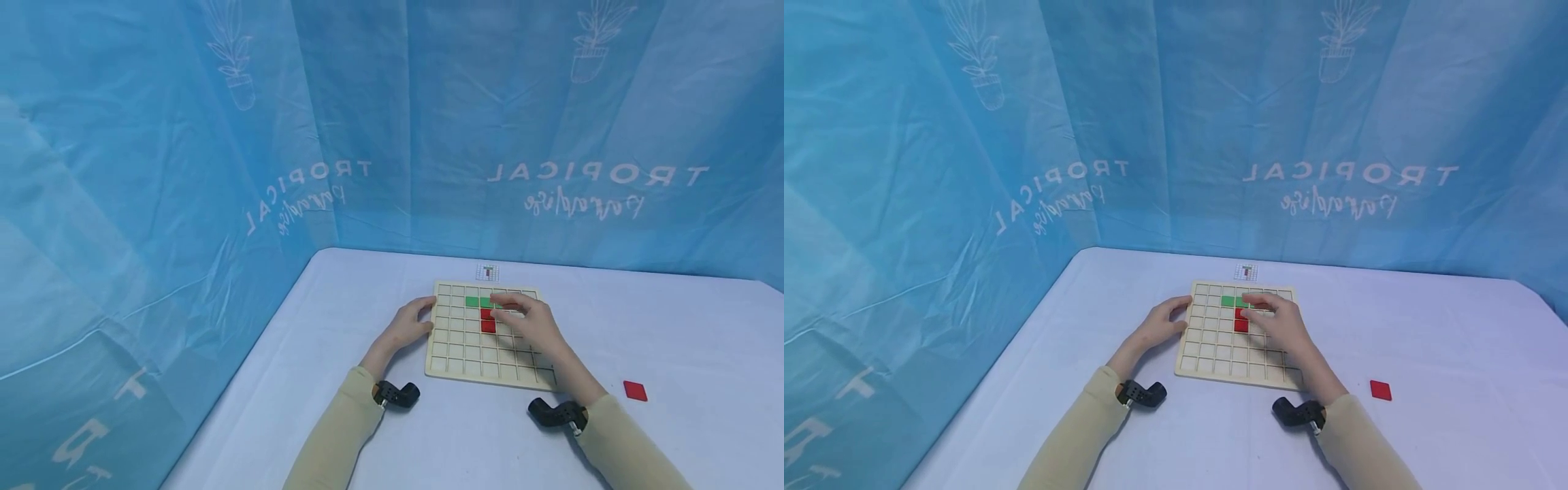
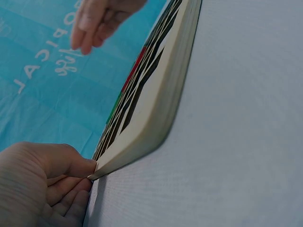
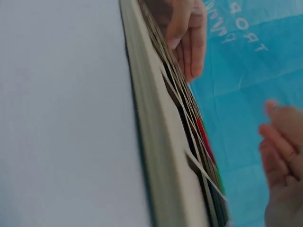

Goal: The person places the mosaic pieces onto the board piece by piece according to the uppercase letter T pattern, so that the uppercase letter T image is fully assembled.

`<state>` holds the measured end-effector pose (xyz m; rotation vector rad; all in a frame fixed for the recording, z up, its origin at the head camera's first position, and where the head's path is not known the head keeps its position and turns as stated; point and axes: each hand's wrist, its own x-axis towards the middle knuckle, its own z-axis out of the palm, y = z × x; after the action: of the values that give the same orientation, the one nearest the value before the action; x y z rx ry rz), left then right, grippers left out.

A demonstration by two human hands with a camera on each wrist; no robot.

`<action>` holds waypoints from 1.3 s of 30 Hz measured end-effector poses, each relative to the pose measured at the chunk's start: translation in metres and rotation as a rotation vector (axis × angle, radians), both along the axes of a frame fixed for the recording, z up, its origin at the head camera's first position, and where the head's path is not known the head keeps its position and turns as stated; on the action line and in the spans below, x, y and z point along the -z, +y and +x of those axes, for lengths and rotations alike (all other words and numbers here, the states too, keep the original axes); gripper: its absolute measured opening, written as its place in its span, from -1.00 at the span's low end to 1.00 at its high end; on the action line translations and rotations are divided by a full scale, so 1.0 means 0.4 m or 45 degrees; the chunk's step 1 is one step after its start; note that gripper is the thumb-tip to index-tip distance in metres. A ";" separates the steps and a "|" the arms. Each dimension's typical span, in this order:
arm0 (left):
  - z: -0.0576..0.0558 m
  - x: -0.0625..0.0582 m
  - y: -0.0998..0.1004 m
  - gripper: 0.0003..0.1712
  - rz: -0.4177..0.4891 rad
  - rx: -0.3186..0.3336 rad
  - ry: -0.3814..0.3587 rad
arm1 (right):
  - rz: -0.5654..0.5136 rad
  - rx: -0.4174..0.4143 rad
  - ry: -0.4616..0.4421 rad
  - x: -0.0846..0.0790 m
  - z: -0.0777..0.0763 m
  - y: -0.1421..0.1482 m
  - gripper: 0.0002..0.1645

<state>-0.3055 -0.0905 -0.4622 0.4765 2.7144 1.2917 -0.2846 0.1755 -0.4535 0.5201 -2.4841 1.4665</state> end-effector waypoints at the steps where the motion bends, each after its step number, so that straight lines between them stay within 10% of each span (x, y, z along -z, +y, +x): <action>1: 0.000 0.001 0.000 -0.34 -0.003 0.000 0.001 | -0.041 -0.005 -0.018 -0.012 0.002 0.002 -0.58; 10: -0.001 0.001 0.001 -0.35 0.010 -0.001 -0.005 | 0.014 0.057 -0.029 -0.073 0.049 0.096 -0.44; 19: -0.006 0.003 0.002 -0.34 -0.001 0.003 0.001 | 0.193 0.249 -0.047 -0.103 0.191 0.293 -0.44; 26: -0.004 0.007 -0.003 -0.33 0.001 -0.005 -0.014 | 0.252 0.288 -0.163 -0.083 0.279 0.408 -0.41; 39: -0.007 0.007 -0.002 -0.33 -0.005 0.018 0.003 | 0.325 0.267 -0.268 0.003 0.328 0.456 -0.43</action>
<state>-0.3084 -0.0911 -0.4649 0.4964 2.7095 1.2834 -0.1534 0.3579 -0.4547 0.1428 -2.8089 1.1879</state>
